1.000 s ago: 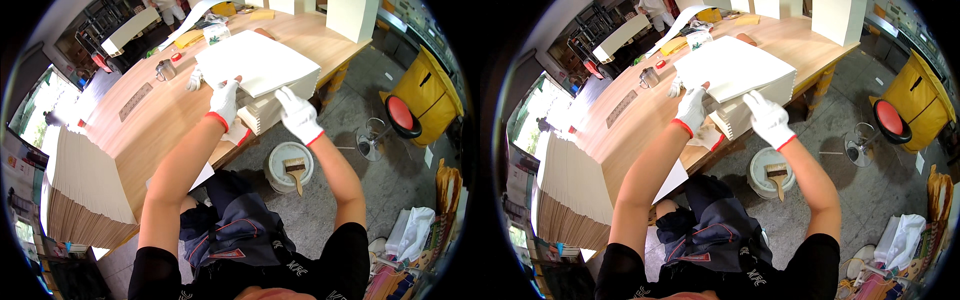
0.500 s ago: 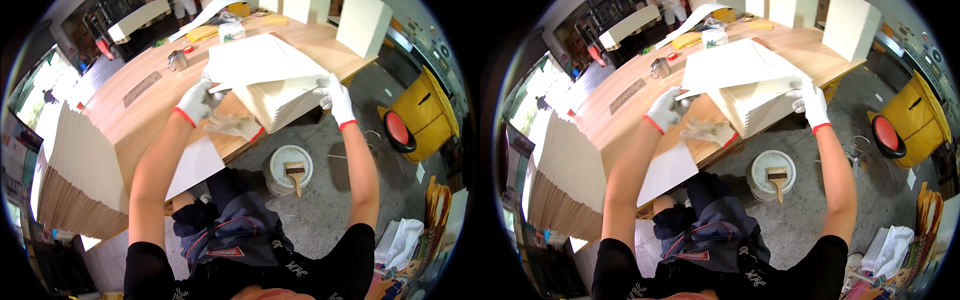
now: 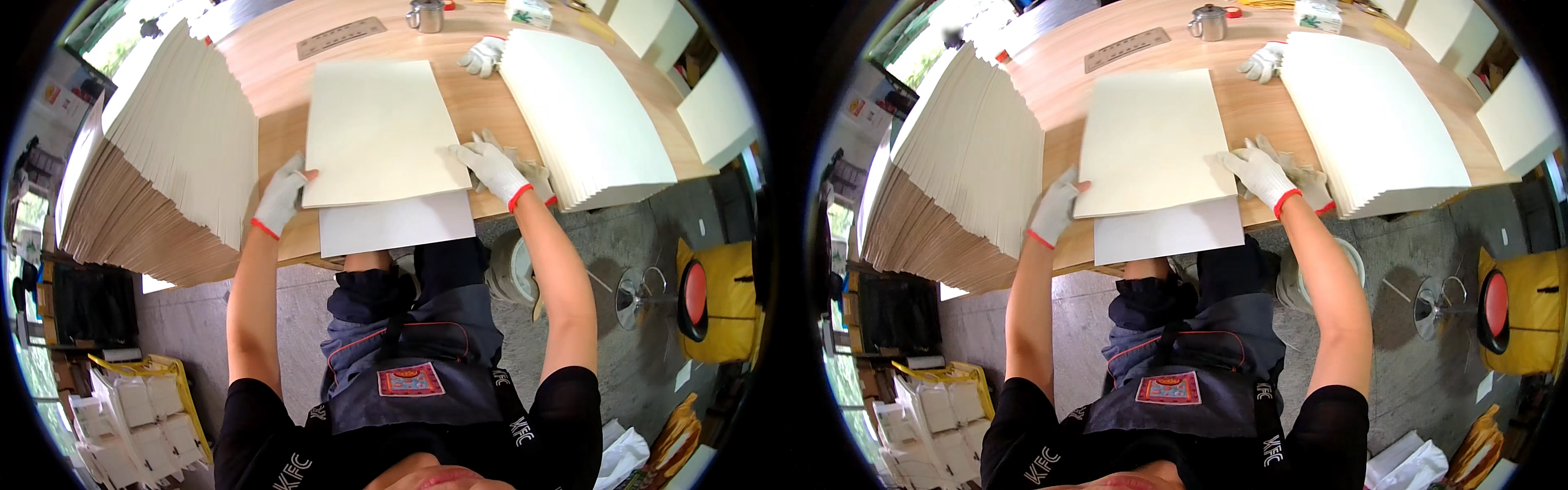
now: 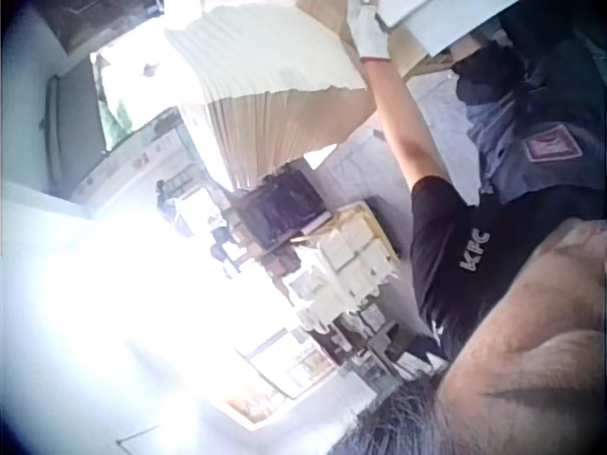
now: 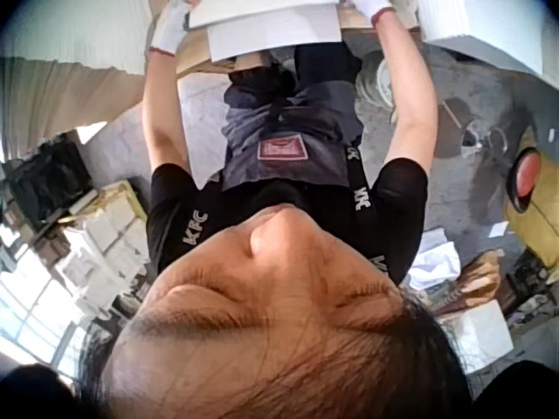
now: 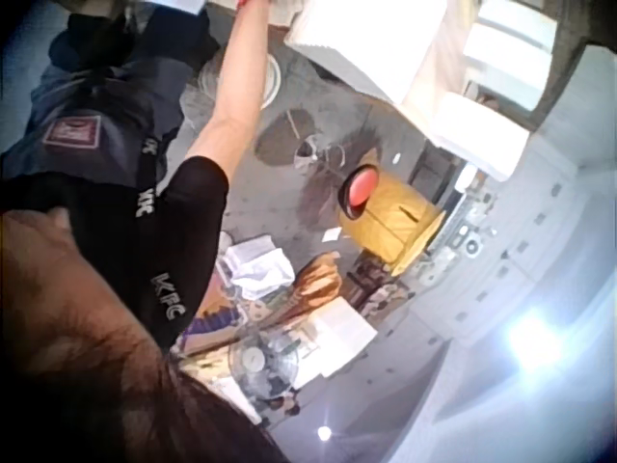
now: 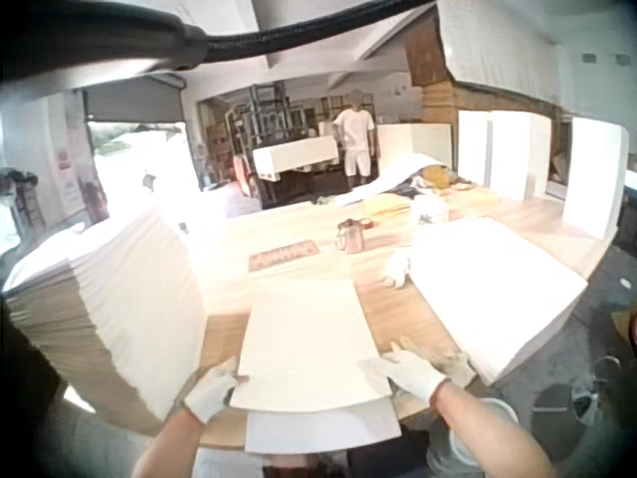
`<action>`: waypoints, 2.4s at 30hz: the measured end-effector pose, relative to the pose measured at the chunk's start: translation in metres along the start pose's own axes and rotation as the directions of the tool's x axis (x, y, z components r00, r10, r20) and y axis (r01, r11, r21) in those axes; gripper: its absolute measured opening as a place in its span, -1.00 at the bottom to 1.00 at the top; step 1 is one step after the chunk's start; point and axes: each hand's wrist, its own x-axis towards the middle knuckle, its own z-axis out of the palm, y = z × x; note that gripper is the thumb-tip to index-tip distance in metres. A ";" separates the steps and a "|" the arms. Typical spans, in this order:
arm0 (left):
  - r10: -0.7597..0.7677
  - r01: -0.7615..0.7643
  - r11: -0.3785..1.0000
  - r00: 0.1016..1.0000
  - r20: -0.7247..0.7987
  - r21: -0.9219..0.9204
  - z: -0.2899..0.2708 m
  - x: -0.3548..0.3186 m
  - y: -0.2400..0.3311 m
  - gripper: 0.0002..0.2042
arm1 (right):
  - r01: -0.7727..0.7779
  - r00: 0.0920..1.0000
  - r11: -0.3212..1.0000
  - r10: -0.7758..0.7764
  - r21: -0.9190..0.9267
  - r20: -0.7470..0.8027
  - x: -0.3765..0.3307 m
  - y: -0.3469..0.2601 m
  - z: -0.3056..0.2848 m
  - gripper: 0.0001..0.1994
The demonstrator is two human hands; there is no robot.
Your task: The person repeatedly picks up a stack of white paper sheets from a table, aligns them, and places them back down. The person wears white gloves and a black shirt with a KFC logo. The task involves repetitive handling of paper stacks in a warehouse environment.
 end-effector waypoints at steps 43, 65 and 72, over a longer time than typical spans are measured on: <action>0.504 -0.202 0.288 0.863 0.031 0.936 0.020 -0.086 -0.043 -0.34 | 0.112 0.866 0.704 -0.415 -0.701 -0.278 -0.068 0.014 0.058 -0.22; 0.363 -0.407 0.324 0.887 0.286 0.854 0.049 -0.079 0.001 -0.45 | 0.195 0.828 0.733 -0.479 -0.652 -0.290 -0.070 0.021 0.054 -0.16; 0.387 -0.420 0.085 0.849 0.358 0.904 0.066 -0.097 0.013 -0.65 | 0.395 0.861 0.765 -0.501 -0.509 -0.087 -0.058 -0.020 0.032 -0.49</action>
